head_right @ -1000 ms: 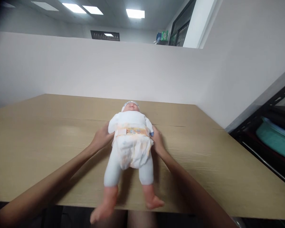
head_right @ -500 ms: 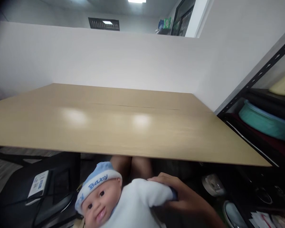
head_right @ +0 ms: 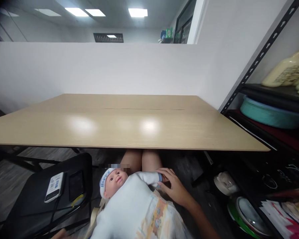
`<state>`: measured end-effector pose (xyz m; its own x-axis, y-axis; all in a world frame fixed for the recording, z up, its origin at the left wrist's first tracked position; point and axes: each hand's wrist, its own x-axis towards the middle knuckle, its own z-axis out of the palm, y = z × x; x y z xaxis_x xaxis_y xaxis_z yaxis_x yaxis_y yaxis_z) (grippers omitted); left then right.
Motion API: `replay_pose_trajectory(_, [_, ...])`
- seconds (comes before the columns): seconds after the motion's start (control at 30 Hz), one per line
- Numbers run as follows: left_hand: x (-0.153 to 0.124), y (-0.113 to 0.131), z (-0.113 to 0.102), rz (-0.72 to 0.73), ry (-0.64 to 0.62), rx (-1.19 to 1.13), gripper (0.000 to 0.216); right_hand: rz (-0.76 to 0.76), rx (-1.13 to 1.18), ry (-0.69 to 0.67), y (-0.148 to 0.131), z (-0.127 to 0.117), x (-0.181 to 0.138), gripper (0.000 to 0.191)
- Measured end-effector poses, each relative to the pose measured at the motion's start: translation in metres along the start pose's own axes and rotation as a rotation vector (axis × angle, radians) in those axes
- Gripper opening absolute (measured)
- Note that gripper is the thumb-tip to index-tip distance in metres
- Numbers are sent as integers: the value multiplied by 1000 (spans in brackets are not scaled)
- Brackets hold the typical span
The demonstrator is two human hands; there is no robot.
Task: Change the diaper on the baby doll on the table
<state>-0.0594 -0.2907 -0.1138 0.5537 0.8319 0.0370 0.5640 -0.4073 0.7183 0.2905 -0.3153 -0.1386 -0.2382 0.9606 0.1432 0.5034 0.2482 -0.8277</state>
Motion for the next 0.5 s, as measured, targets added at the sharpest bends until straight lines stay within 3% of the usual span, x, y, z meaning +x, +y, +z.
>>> replay_pose_trajectory(0.1, [-41, 16, -8, -20, 45, -11, 41, 54, 30, 91, -14, -16, -4, 41])
replay_pose_trajectory(0.2, [-48, 45, -6, -20, 103, -33, 18, 96, 63, 138, -43, -22, -12, 37])
replay_pose_trajectory(0.27, [-27, 69, 2, 22, 180, -66, 12, 110, 59, 111, -66, -19, -20, 31])
replay_pose_trajectory(0.37, [22, 96, 21, 68, 158, -82, 22, 137, 62, 56, -93, -6, -35, 36])
replay_pose_trajectory(0.5, [63, 92, 51, 9, 51, -110, 38, 73, 136, -19, -108, 15, -52, 39])
